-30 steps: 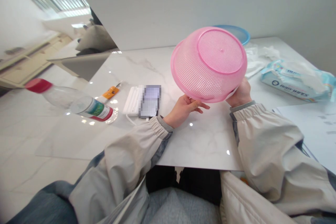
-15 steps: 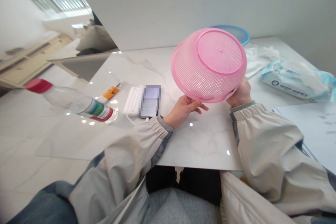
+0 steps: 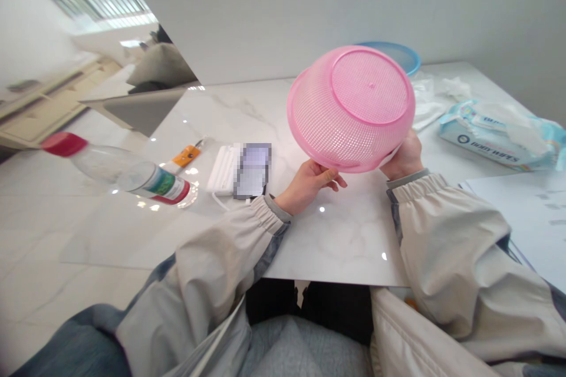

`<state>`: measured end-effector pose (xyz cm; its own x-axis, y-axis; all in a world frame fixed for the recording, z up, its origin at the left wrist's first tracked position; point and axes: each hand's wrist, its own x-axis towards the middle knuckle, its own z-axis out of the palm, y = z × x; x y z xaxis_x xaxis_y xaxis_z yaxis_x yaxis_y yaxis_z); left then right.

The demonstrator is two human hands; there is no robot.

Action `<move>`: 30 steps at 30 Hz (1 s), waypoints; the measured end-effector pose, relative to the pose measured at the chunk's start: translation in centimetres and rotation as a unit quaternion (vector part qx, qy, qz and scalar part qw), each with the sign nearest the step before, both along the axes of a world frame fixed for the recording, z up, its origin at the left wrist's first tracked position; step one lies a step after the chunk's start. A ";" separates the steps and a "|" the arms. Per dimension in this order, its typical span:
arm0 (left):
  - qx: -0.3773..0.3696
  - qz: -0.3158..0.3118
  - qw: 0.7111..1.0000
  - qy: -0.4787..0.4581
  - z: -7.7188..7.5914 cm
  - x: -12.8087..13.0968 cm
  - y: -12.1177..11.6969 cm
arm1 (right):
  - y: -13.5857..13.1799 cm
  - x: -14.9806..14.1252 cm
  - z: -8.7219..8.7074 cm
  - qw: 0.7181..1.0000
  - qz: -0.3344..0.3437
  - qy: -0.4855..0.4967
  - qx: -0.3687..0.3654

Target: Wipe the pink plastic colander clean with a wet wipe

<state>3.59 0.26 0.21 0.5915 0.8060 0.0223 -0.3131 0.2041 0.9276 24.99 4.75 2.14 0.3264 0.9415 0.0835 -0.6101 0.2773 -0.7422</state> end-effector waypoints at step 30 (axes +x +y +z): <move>0.038 0.013 0.999 -0.020 0.0 0.1 0.2 | 0.1 0.2 -0.9 0.999 0.004 -0.019 0.038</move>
<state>3.67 0.51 0.22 0.5685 0.8158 0.1061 -0.3535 0.1258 0.9269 25.19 4.82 1.20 0.3146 0.9343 0.1679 -0.5835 0.3298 -0.7422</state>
